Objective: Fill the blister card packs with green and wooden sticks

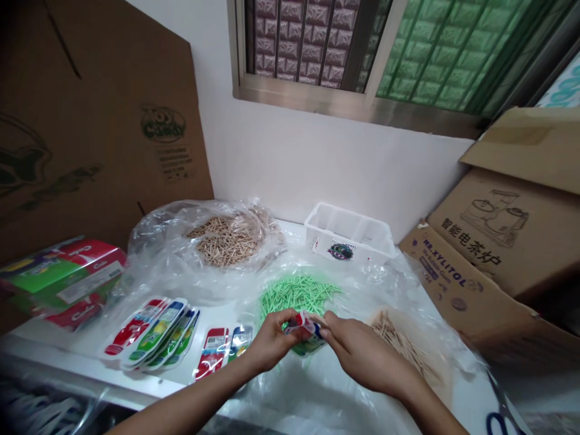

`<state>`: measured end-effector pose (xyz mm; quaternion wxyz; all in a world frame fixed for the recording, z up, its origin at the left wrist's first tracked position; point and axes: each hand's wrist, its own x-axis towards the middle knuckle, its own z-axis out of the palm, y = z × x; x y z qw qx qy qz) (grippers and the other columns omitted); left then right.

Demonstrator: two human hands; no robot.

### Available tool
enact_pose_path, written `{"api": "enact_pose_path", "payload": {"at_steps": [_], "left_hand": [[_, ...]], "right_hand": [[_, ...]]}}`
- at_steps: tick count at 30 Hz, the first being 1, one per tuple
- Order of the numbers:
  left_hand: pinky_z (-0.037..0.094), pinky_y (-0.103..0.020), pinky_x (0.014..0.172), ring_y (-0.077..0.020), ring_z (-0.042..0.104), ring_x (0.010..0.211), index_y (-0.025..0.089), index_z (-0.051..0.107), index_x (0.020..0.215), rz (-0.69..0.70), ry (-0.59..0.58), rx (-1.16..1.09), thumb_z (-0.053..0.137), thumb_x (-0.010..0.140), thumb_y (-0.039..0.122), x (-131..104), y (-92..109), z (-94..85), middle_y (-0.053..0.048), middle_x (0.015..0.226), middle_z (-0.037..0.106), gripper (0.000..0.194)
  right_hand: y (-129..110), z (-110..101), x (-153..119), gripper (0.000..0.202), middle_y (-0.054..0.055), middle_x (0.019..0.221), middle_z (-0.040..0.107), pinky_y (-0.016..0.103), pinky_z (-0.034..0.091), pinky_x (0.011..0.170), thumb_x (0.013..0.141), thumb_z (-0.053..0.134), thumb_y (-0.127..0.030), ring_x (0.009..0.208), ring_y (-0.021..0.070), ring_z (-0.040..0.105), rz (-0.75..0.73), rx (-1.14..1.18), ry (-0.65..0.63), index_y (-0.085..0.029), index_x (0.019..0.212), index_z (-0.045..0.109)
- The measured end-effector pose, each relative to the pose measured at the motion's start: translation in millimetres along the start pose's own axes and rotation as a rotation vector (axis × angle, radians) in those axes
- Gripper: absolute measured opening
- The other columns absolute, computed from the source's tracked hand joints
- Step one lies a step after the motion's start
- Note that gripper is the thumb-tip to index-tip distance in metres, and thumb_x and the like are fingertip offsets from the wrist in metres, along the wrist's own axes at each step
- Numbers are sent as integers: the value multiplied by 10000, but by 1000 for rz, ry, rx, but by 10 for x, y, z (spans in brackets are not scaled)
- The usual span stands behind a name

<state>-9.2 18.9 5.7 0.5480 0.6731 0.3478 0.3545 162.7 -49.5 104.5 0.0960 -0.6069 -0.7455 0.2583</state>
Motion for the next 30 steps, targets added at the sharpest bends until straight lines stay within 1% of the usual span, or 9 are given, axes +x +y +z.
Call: {"api": "enact_pose_path", "payload": {"at_steps": [6, 10, 13, 15, 17, 21, 23, 25, 30], "left_hand": [[388, -216, 614, -139, 523, 678, 156, 617, 698, 50, 18, 113, 669, 685, 276, -5, -31, -24, -1, 697, 608, 132], [397, -227, 639, -143, 544, 699, 167, 613, 737, 148, 20, 192, 673, 706, 335, -18, -23, -65, -13, 737, 625, 181], [398, -237, 653, -144, 552, 704, 172, 602, 758, 256, 17, 268, 657, 719, 265, -30, -9, -91, -17, 748, 622, 115], [395, -248, 656, -156, 554, 722, 174, 592, 778, 350, -7, 371, 615, 716, 178, -42, -7, -99, -27, 758, 619, 66], [394, -272, 668, -179, 550, 747, 174, 581, 814, 425, -41, 518, 573, 699, 122, -61, -5, -96, -42, 776, 619, 126], [402, -317, 704, -214, 552, 783, 186, 524, 1036, 420, -144, 774, 516, 733, 128, -128, 66, -69, -66, 866, 636, 309], [404, -316, 690, -216, 556, 766, 191, 489, 1071, 371, -229, 815, 494, 790, 199, -164, 138, -56, -67, 887, 639, 281], [399, -302, 671, -211, 555, 754, 187, 494, 1011, 328, -310, 766, 464, 841, 302, -187, 202, -54, -66, 891, 635, 208], [350, -221, 609, -129, 475, 677, 166, 508, 771, 122, -349, 314, 365, 904, 378, -160, 179, -69, 2, 728, 547, 289]], "right_hand": [[-26, -85, 22, 284, 37, 819, 653, 272, 383, 641, 934, 287, -362, 734, 188, 595, 5, -154, -110, -221, 861, 523], [-3, -99, 39, 286, 44, 776, 655, 260, 326, 551, 921, 309, -341, 664, 186, 592, -12, -273, -165, -213, 834, 549], [-6, -65, 55, 281, 67, 768, 677, 265, 298, 512, 912, 323, -323, 645, 211, 615, -40, -376, -189, -210, 855, 574], [-55, -21, 71, 236, 91, 759, 690, 269, 301, 501, 891, 357, -259, 653, 240, 637, -22, -476, -192, -200, 877, 585], [-153, 22, 92, 210, 117, 766, 698, 272, 320, 503, 837, 404, -149, 681, 265, 654, 24, -588, -196, -180, 923, 593], [-370, 60, 133, 420, 150, 865, 698, 272, 357, 524, 713, 453, -7, 737, 282, 665, 126, -723, -207, -142, 1098, 556], [-390, 57, 148, 489, 162, 921, 688, 273, 364, 537, 695, 451, 5, 757, 279, 662, 96, -697, -189, -129, 1160, 520], [-318, 52, 169, 453, 158, 918, 686, 273, 360, 550, 716, 451, -24, 767, 270, 652, 17, -593, -164, -121, 1155, 510], [43, 87, 283, 225, 28, 722, 656, 229, 346, 537, 759, 481, -138, 664, 177, 596, -40, -48, -82, -182, 976, 517]]}}
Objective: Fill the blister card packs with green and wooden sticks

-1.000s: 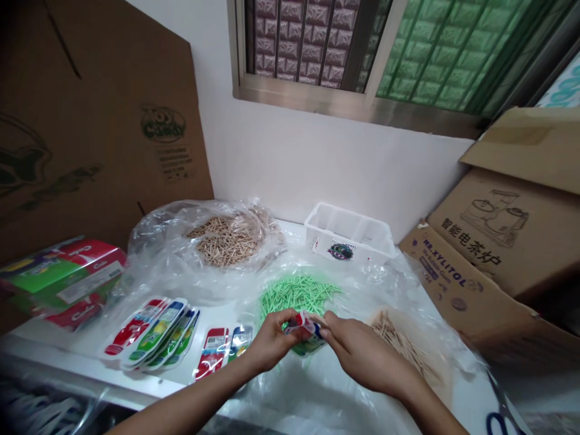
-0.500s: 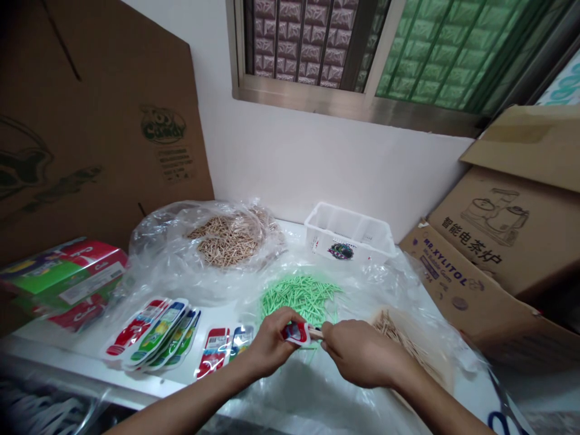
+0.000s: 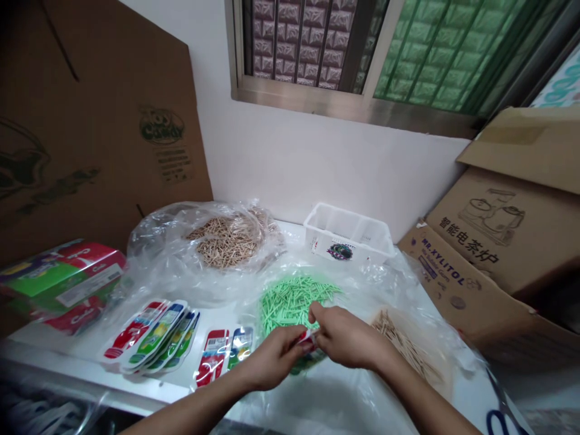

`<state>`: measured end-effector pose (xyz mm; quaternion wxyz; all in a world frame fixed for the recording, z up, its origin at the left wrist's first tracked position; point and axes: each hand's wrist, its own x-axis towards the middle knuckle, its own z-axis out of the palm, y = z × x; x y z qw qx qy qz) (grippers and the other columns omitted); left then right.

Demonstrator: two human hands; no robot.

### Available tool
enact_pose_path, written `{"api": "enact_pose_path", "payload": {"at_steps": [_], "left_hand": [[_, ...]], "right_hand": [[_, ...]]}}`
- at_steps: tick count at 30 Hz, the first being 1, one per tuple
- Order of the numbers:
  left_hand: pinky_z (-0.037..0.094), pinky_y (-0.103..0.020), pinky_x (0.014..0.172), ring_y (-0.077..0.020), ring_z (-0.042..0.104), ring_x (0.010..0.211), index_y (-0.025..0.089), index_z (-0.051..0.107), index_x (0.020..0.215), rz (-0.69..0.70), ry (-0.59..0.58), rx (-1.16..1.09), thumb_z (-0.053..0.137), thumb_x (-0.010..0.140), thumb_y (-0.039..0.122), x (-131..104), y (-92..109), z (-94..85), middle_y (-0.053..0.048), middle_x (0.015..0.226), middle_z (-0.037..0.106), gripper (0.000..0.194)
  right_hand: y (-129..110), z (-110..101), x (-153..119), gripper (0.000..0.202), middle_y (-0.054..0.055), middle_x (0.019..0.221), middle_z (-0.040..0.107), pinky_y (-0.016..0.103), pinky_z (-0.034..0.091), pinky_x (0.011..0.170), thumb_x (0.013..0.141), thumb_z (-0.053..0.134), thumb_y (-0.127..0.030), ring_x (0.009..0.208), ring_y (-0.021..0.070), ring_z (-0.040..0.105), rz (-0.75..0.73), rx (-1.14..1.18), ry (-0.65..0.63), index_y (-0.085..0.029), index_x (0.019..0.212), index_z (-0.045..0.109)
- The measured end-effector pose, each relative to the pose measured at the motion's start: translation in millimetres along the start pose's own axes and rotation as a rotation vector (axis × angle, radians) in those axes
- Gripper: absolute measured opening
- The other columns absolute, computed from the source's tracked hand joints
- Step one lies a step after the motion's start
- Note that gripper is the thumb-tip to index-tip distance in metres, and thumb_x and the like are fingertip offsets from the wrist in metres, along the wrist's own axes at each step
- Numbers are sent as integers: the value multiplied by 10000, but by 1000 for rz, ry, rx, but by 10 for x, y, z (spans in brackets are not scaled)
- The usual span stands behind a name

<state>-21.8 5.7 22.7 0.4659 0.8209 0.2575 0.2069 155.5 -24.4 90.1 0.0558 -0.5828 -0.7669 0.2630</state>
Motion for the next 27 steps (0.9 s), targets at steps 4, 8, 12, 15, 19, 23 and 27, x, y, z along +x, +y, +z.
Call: {"api": "enact_pose_path", "payload": {"at_steps": [4, 8, 12, 15, 19, 23, 27], "left_hand": [[321, -198, 558, -93, 403, 599, 158, 498, 807, -93, 78, -419, 451, 864, 431, 21, -129, 61, 38, 652, 451, 283], [350, -200, 559, -95, 454, 591, 164, 494, 876, -169, 141, -680, 533, 811, 457, 25, -197, 155, 30, 677, 498, 303], [399, -229, 604, -114, 508, 613, 146, 520, 843, -212, 172, -895, 584, 767, 478, 41, -210, 239, 4, 688, 535, 346], [407, -237, 603, -126, 522, 620, 140, 534, 840, -234, 215, -957, 594, 760, 485, 49, -214, 286, 1, 663, 526, 359], [398, -229, 592, -120, 517, 621, 143, 540, 836, -235, 271, -962, 586, 779, 467, 50, -211, 325, 1, 673, 522, 332], [393, -223, 593, -105, 496, 602, 147, 536, 815, -213, 270, -959, 581, 792, 447, 55, -194, 336, 8, 668, 514, 305], [380, -214, 572, -98, 476, 584, 142, 543, 806, -219, 260, -937, 596, 782, 443, 50, -178, 339, 8, 656, 516, 306]], "right_hand": [[152, 133, 73, 102, 14, 773, 645, 228, 408, 611, 772, 559, -257, 728, 161, 579, 11, 523, 120, -177, 834, 567], [179, 318, 87, 221, 10, 736, 618, 237, 402, 610, 804, 557, -370, 674, 143, 546, 13, 811, 176, -156, 795, 611], [195, 440, 89, 265, -25, 622, 536, 218, 355, 544, 815, 544, -384, 569, 103, 463, 75, 854, 280, -146, 711, 601], [197, 462, 72, 257, -19, 623, 543, 219, 360, 549, 820, 528, -362, 587, 113, 473, 101, 784, 321, -146, 704, 605], [170, 470, 23, 226, -15, 638, 562, 215, 374, 564, 814, 523, -333, 623, 127, 492, 116, 702, 379, -159, 693, 602], [105, 503, 15, 215, -8, 694, 588, 217, 398, 604, 812, 523, -351, 673, 140, 515, 126, 758, 449, -169, 743, 612], [61, 528, 60, 252, -6, 693, 575, 217, 392, 584, 816, 520, -391, 655, 136, 507, 112, 824, 465, -161, 767, 612]]}}
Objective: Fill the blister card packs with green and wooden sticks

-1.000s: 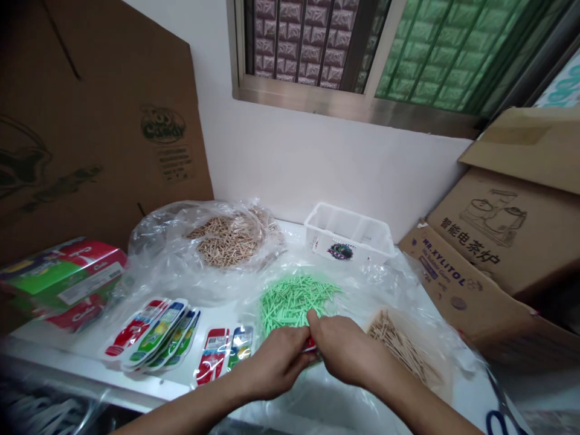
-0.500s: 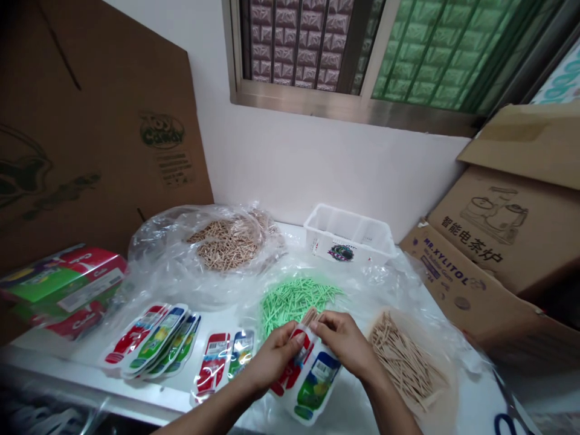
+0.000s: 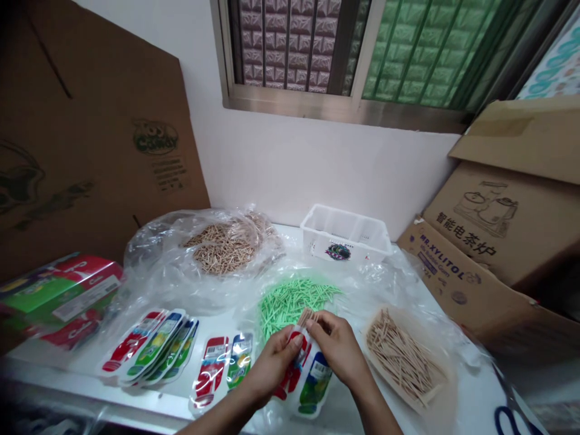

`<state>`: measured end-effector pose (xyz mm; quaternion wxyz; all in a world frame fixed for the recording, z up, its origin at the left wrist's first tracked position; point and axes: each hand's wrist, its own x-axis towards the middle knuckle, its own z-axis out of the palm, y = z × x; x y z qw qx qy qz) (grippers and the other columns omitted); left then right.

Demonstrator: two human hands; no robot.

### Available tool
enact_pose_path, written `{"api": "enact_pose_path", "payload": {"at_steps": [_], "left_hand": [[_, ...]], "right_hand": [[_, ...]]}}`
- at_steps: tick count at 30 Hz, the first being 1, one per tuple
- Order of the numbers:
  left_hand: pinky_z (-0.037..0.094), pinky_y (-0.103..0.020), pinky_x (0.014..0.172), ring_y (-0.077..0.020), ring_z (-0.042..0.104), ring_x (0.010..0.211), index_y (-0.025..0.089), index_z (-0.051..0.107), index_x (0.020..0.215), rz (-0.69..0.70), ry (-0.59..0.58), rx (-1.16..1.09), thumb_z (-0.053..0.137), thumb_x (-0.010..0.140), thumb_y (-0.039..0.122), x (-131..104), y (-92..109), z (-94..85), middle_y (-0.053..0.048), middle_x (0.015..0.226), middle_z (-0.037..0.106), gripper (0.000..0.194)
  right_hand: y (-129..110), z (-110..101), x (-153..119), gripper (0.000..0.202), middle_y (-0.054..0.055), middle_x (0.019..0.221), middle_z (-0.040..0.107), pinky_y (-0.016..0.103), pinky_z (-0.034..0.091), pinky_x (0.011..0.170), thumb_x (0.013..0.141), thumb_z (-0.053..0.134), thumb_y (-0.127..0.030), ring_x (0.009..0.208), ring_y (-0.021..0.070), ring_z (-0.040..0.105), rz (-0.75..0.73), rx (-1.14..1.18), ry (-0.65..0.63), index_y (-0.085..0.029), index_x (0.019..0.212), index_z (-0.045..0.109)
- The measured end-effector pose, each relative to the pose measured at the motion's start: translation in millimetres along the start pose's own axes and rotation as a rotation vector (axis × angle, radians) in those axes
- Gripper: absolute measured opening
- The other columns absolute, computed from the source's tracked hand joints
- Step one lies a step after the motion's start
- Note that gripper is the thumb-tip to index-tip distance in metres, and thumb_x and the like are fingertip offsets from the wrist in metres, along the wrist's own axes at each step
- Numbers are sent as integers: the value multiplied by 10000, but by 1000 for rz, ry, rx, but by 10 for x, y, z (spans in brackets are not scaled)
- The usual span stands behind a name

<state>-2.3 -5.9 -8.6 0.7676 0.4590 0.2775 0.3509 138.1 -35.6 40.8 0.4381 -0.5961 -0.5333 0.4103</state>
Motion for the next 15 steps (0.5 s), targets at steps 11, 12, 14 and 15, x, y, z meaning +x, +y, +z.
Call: {"api": "enact_pose_path", "payload": {"at_steps": [11, 12, 14, 15], "left_hand": [[381, -221, 566, -107, 487, 558, 151, 501, 723, -35, -4, -120, 634, 735, 475, -30, 9, 14, 21, 596, 477, 350], [379, -220, 564, -108, 488, 559, 152, 504, 726, -35, -1, -108, 636, 731, 479, -29, 7, 9, 20, 598, 478, 353], [375, -218, 557, -109, 486, 561, 147, 523, 745, -37, -11, -75, 643, 719, 491, -29, 2, 2, 13, 609, 493, 365], [371, -217, 552, -107, 481, 558, 143, 534, 756, -37, -16, -61, 645, 713, 499, -29, -1, 0, 10, 615, 502, 375]], "right_hand": [[35, 18, -24, 165, -56, 570, 452, 198, 332, 509, 790, 501, -306, 548, 103, 420, 29, -124, 81, -184, 682, 526], [30, 23, -34, 150, -57, 570, 465, 198, 334, 505, 791, 499, -308, 543, 105, 429, 39, -122, 89, -187, 713, 538], [4, 36, -46, 166, -38, 636, 541, 205, 376, 546, 803, 502, -339, 592, 120, 491, 31, -73, 85, -189, 818, 572], [-15, 42, -49, 202, -21, 695, 582, 214, 401, 585, 810, 504, -360, 640, 132, 524, 13, -38, 74, -187, 875, 585]]}}
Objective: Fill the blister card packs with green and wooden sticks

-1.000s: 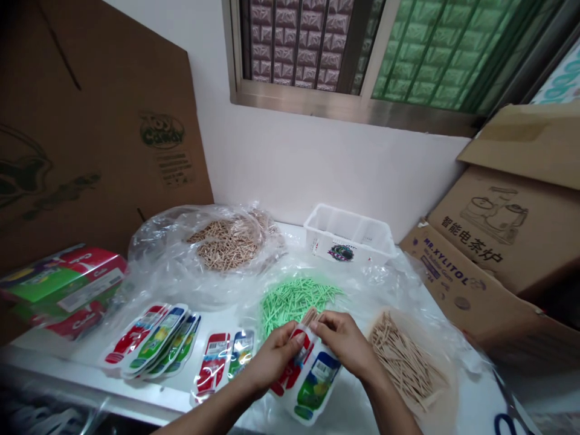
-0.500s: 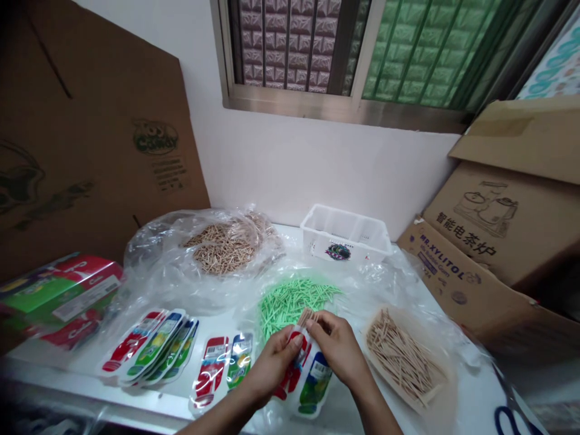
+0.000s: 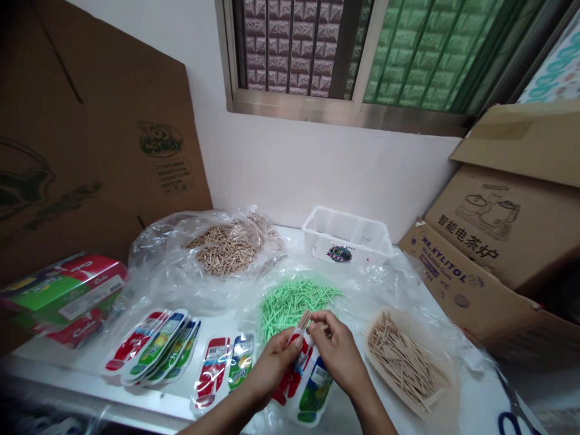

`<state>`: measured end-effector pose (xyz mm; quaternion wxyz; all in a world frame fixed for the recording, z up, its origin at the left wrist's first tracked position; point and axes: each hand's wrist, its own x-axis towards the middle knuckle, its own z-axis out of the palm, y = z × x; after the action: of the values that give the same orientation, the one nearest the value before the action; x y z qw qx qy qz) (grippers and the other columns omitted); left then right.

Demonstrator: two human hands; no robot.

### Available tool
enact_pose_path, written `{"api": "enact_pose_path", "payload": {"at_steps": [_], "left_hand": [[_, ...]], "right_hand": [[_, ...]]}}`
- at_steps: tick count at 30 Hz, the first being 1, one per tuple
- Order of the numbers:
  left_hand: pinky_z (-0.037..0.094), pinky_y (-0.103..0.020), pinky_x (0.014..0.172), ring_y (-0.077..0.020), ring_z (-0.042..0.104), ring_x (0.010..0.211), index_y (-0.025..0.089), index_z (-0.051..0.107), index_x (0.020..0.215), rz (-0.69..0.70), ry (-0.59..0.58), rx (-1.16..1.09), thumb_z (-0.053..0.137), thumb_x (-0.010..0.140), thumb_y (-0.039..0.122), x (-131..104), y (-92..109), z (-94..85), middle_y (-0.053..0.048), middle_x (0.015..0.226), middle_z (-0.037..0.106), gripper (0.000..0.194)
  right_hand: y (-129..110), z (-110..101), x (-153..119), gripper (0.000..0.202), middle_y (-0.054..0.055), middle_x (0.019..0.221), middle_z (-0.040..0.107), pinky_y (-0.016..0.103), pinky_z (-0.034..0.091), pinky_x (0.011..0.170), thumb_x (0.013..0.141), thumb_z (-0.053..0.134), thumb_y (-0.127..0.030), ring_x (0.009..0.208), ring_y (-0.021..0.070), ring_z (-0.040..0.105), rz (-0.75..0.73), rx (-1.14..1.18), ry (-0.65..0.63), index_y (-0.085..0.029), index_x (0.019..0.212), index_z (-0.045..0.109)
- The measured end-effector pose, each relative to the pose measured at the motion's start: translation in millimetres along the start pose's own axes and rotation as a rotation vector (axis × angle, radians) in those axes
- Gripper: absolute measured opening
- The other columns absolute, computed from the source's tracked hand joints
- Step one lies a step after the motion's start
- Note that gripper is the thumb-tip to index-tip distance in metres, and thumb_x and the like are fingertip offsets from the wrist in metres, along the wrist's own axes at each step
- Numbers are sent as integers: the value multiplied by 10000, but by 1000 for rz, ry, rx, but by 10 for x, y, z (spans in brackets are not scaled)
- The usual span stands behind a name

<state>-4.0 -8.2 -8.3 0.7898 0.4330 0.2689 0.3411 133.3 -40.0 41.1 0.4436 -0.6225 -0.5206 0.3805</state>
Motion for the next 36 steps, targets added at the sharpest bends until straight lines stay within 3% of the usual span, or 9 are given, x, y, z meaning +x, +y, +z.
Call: {"api": "enact_pose_path", "payload": {"at_steps": [3, 7, 13, 17, 21, 25, 32, 34, 36], "left_hand": [[365, -217, 546, -99, 463, 540, 139, 552, 773, 0, -11, 7, 645, 701, 522, -6, -3, 4, 5, 616, 515, 401], [377, -225, 570, -109, 481, 559, 145, 554, 774, 0, 4, -25, 653, 687, 535, -17, -1, 14, 3, 624, 516, 412], [381, -232, 578, -126, 500, 593, 131, 566, 800, -17, 14, -40, 667, 672, 537, -27, -15, 15, -20, 658, 543, 438], [380, -229, 586, -121, 497, 602, 128, 568, 809, -4, 13, -51, 661, 683, 529, -19, -10, 17, -23, 677, 551, 430], [354, -213, 551, -104, 469, 559, 136, 552, 780, -4, 15, -17, 661, 682, 532, -1, -8, 5, 2, 628, 513, 422], [325, -205, 517, -92, 436, 526, 143, 541, 749, -6, 24, 12, 657, 671, 556, 0, -21, -5, 9, 606, 503, 436], [324, -209, 531, -88, 421, 531, 151, 513, 775, 9, 11, 39, 629, 702, 551, -33, -19, -17, 16, 627, 484, 423], [298, -205, 505, -78, 377, 497, 162, 493, 764, 19, 3, 106, 593, 731, 558, -37, -1, -29, 36, 599, 441, 410], [288, -206, 512, -76, 351, 504, 161, 495, 772, 58, -18, 176, 563, 761, 547, -37, 24, -37, 44, 601, 414, 392]], "right_hand": [[-56, 13, 2, 289, 15, 777, 626, 235, 425, 632, 823, 499, -423, 699, 155, 554, -36, 64, -26, -173, 905, 619], [-51, 26, 20, 322, 5, 670, 601, 232, 406, 564, 809, 506, -456, 611, 144, 527, -6, 46, -11, -162, 772, 633], [27, 33, 48, 158, -26, 614, 558, 232, 387, 567, 764, 515, -310, 595, 134, 505, -19, -83, 77, -188, 667, 537], [0, 29, 22, 79, -25, 661, 580, 232, 395, 573, 760, 502, -274, 605, 135, 520, 0, -6, 38, -197, 777, 516], [-47, 40, 2, 260, 6, 732, 613, 248, 424, 624, 802, 507, -391, 669, 156, 556, -8, 55, 10, -185, 956, 546], [-33, 53, 19, 270, 0, 681, 580, 246, 416, 608, 796, 515, -447, 642, 153, 529, -43, 5, 37, -184, 810, 575], [35, 20, 34, 157, -42, 605, 488, 222, 370, 551, 791, 499, -324, 579, 126, 461, -51, -113, 55, -203, 692, 501], [49, 13, 17, 125, -36, 636, 515, 223, 387, 562, 795, 497, -310, 600, 131, 488, -65, -113, 55, -206, 725, 495], [46, 21, -11, 140, -9, 755, 586, 239, 435, 638, 816, 488, -320, 690, 150, 550, -95, -82, 57, -208, 893, 522]]}}
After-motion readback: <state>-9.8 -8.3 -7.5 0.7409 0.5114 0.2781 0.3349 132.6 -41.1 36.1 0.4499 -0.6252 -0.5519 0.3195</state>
